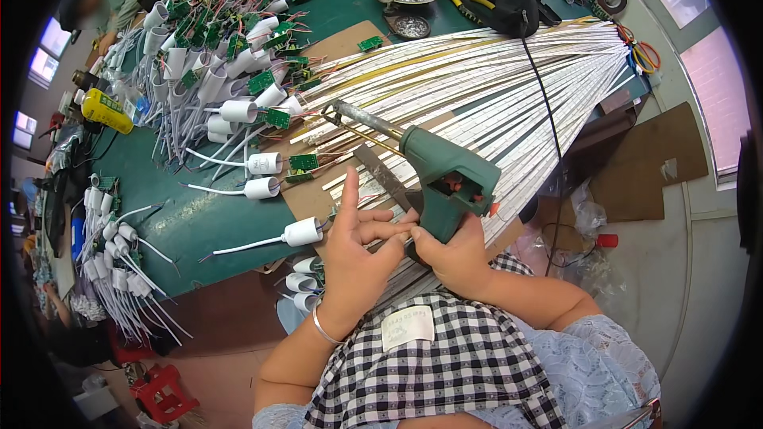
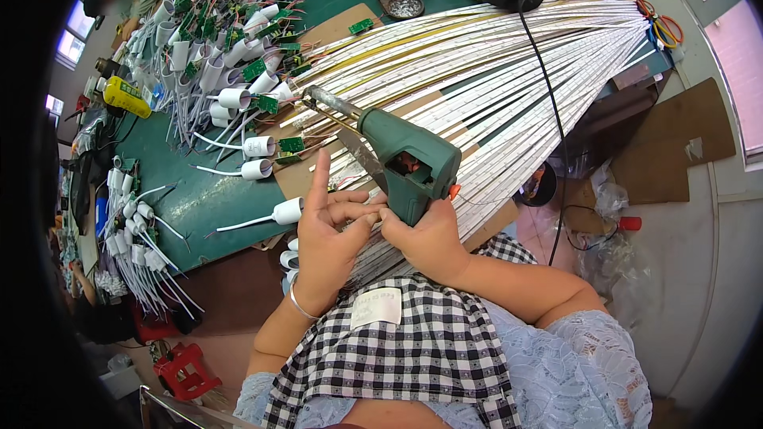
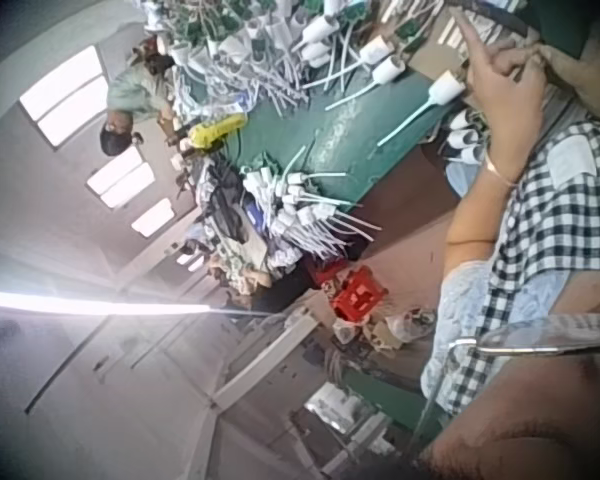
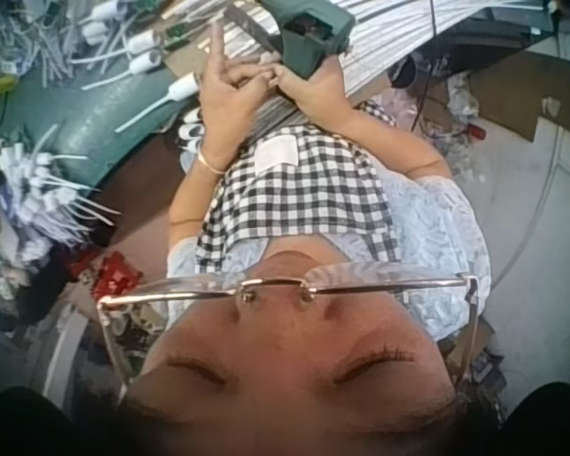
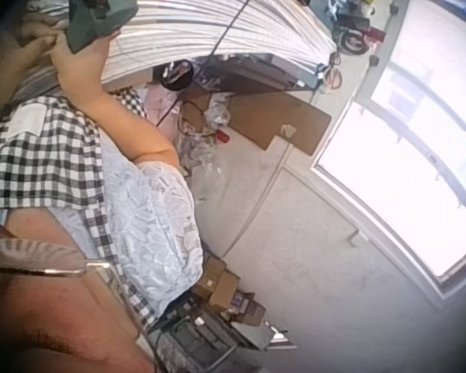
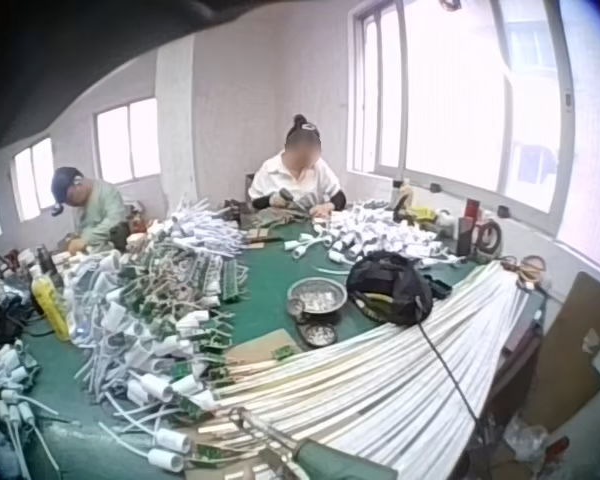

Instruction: The person uses a soldering iron to attach wires to small green circuit boards. They repeatedly pick up a board, apply heat to the connection points, and place the finished unit on the table. The workspace is filled with similar components and tools.

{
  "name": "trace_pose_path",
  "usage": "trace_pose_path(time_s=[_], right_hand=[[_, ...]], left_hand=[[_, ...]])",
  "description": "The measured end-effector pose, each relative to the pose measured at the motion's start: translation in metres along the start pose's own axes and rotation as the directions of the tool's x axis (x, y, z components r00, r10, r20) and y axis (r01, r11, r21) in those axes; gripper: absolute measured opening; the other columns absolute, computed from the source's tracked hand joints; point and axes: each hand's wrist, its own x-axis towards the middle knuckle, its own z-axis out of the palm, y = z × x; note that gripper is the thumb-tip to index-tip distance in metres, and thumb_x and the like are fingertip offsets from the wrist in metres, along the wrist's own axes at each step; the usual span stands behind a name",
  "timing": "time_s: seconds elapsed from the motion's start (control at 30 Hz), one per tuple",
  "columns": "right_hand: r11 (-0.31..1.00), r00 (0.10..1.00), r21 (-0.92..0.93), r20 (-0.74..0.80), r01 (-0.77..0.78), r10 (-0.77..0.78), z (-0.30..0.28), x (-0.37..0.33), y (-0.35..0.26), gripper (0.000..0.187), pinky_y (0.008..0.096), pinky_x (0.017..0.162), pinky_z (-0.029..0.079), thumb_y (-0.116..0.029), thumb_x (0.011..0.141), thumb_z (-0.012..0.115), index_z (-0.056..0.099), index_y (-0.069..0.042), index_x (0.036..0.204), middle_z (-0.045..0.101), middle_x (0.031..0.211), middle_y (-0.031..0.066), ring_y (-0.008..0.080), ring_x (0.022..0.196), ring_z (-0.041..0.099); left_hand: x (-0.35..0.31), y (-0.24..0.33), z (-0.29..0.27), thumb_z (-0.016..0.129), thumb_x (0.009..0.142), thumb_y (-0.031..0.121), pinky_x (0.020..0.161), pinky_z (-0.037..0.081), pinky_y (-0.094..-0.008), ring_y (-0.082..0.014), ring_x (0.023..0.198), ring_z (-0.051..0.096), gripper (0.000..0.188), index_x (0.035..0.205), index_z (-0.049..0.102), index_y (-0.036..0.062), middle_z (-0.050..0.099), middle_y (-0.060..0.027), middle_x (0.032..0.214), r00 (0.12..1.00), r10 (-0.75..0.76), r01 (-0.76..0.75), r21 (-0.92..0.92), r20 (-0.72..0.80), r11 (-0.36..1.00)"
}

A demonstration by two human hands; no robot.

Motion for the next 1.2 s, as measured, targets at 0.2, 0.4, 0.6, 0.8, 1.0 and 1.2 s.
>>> trace_pose_path(time_s=[0.2, 0.4, 0.6, 0.8, 1.0, 1.2], right_hand=[[0.999, 1.000, 0.040, -0.026, 0.006, -0.005, 0.001, 0.000, 0.000, 0.018, 0.0275, 0.071, 0.050, -0.006, 0.079, 0.064, 0.065, 0.003, 0.095, 0.066, 0.089, 0.0072, 0.0124, 0.080, 0.061], [0.999, 1.000, 0.048, -0.016, 0.018, -0.017, -0.001, 0.000, 0.002, 0.018, 0.0275, 0.071, 0.050, -0.005, 0.080, 0.064, 0.065, 0.002, 0.096, 0.066, 0.090, 0.0072, 0.0126, 0.081, 0.061], [1.000, 1.000, -0.010, -0.025, 0.007, -0.007, -0.001, -0.001, -0.001, 0.018, 0.0267, 0.071, 0.050, -0.006, 0.080, 0.064, 0.063, 0.003, 0.095, 0.066, 0.089, 0.0070, 0.0121, 0.079, 0.061], [0.999, 1.000, -0.035, -0.015, 0.012, -0.013, 0.000, -0.001, -0.005, 0.022, 0.0264, 0.072, 0.049, -0.007, 0.080, 0.065, 0.059, 0.004, 0.099, 0.065, 0.091, 0.0075, 0.0119, 0.080, 0.060], [0.998, 1.000, -0.056, -0.006, -0.009, 0.009, 0.002, -0.002, -0.007, 0.023, 0.0273, 0.072, 0.049, -0.009, 0.081, 0.066, 0.061, 0.003, 0.100, 0.066, 0.092, 0.0076, 0.0119, 0.081, 0.060], [0.999, 1.000, -0.047, -0.031, -0.003, 0.001, 0.004, -0.003, -0.008, 0.020, 0.0276, 0.072, 0.050, -0.011, 0.081, 0.066, 0.067, 0.002, 0.096, 0.068, 0.089, 0.0070, 0.0119, 0.080, 0.061]], left_hand=[[0.001, 0.004, -0.001, 0.058, 0.080, -0.009, 0.090, 0.047, -0.0284, -0.0140, 0.098, 0.061, 0.087, 0.149, 0.004, -0.0017, 0.068, -0.0106, 0.088, 0.997, -0.081, 0.082, -0.092, 0.018, 0.992], [0.002, 0.006, 0.001, 0.064, 0.080, 0.000, 0.094, 0.043, -0.0271, -0.0119, 0.097, 0.056, 0.088, 0.146, 0.007, -0.0086, 0.071, -0.0053, 0.082, 0.993, -0.121, 0.121, -0.203, 0.016, 0.972], [0.003, 0.007, 0.002, 0.060, 0.082, -0.004, 0.097, 0.044, -0.0293, -0.0118, 0.090, 0.059, 0.088, 0.146, 0.001, -0.0077, 0.069, -0.0070, 0.082, 0.996, -0.081, 0.090, -0.279, 0.044, 0.956], [0.002, 0.007, 0.000, 0.059, 0.083, -0.005, 0.101, 0.044, -0.0356, -0.0171, 0.095, 0.064, 0.090, 0.146, -0.006, -0.0050, 0.066, -0.0086, 0.085, 0.994, -0.096, 0.106, -0.305, 0.048, 0.946], [0.001, 0.010, -0.001, 0.059, 0.083, -0.007, 0.097, 0.045, -0.0315, -0.0217, 0.101, 0.064, 0.092, 0.148, -0.006, -0.0018, 0.066, -0.0100, 0.086, 0.993, -0.103, 0.117, -0.370, 0.056, 0.922], [0.001, 0.010, -0.003, 0.059, 0.084, -0.006, 0.096, 0.045, -0.0307, -0.0223, 0.101, 0.065, 0.092, 0.148, -0.007, 0.0001, 0.066, -0.0111, 0.087, 0.992, -0.112, 0.127, -0.342, 0.064, 0.931]])
